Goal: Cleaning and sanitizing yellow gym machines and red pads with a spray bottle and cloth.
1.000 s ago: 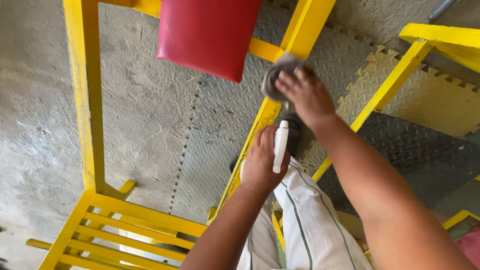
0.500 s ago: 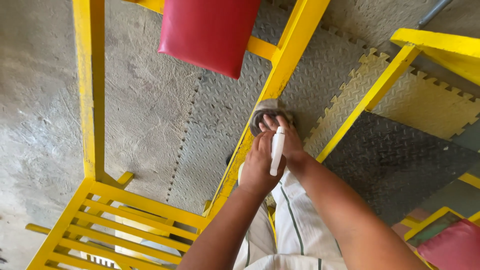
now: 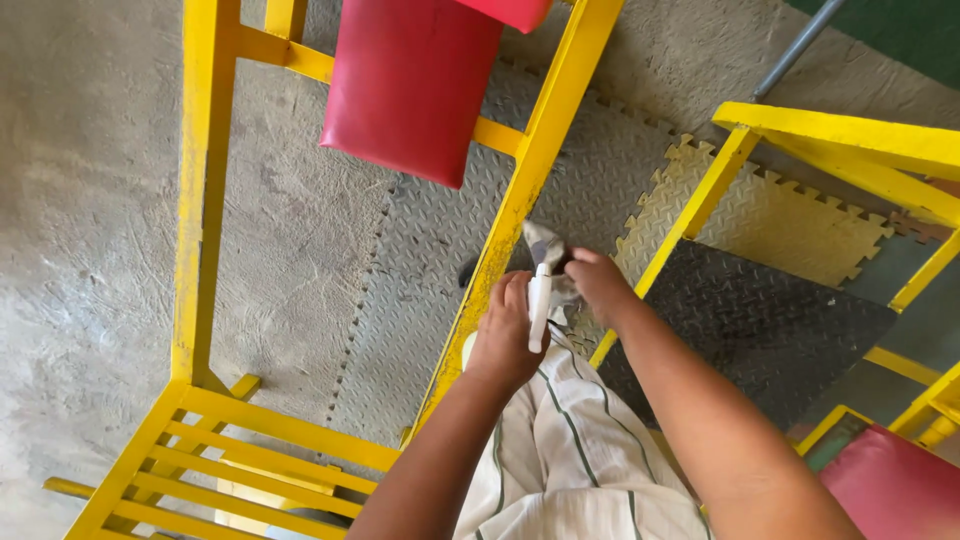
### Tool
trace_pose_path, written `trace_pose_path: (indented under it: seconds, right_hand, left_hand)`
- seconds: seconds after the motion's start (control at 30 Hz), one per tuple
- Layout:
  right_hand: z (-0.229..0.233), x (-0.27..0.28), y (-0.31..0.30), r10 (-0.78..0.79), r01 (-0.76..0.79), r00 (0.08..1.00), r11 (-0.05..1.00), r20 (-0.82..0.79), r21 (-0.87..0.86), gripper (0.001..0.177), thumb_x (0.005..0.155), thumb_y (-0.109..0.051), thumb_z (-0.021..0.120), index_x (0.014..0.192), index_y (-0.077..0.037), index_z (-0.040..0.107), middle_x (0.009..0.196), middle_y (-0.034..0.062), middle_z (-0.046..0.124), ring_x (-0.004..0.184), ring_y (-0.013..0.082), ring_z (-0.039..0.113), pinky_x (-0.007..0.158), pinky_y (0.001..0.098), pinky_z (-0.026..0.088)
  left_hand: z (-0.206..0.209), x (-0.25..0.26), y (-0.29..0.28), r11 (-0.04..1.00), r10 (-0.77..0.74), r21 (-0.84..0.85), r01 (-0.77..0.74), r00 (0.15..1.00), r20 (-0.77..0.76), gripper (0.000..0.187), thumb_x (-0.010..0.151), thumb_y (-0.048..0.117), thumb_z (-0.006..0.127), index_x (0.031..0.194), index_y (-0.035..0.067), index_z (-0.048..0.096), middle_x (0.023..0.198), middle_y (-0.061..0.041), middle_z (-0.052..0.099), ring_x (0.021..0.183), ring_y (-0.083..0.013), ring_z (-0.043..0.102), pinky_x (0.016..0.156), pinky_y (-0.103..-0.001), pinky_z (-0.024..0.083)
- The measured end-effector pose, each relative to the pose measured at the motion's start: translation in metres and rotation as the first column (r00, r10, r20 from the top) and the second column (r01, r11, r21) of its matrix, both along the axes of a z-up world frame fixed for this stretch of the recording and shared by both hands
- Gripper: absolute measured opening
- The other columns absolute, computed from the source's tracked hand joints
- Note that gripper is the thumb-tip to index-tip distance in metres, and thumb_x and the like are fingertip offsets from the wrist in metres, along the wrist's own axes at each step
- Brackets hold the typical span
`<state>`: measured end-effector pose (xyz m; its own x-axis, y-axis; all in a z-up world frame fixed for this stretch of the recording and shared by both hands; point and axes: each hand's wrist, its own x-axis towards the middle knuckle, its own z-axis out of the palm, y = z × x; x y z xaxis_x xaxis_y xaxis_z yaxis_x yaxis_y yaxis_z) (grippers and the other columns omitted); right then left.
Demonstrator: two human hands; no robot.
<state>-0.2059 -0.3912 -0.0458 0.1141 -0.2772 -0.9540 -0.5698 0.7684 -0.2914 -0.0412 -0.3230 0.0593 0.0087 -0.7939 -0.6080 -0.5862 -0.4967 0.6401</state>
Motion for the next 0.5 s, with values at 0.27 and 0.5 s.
trace_pose_path:
  seconds: [0.27, 0.5]
  right_hand:
    - [-0.013, -0.019, 0.030, -0.870, 0.721, 0.389, 0.492, 0.302, 0.488, 0.040, 0.101, -0.033, 0.051, 0.126, -0.005, 0.065, 0.118, 0.0115, 0.072, 0.105, 0.0246, 0.071, 0.096, 0.0425, 0.056]
    - [0.014, -0.002, 0.023, -0.898, 0.731, 0.232, 0.415, 0.374, 0.542, 0.047, 0.098, -0.035, 0.050, 0.131, -0.005, 0.063, 0.127, 0.0128, 0.069, 0.117, 0.0295, 0.067, 0.106, 0.0481, 0.051]
  left_hand:
    - [0.011, 0.011, 0.000, 0.997, -0.049, -0.066, 0.045, 0.997, -0.053, 0.079, 0.076, 0.011, 0.076, 0.146, 0.003, 0.038, 0.147, -0.025, 0.043, 0.132, -0.0479, 0.050, 0.107, -0.051, 0.044]
    - [0.027, 0.038, -0.013, 0.983, -0.116, -0.149, 0.111, 0.993, -0.028, 0.083, 0.074, 0.015, 0.080, 0.144, 0.000, 0.038, 0.144, -0.027, 0.045, 0.132, -0.0471, 0.049, 0.108, -0.050, 0.043]
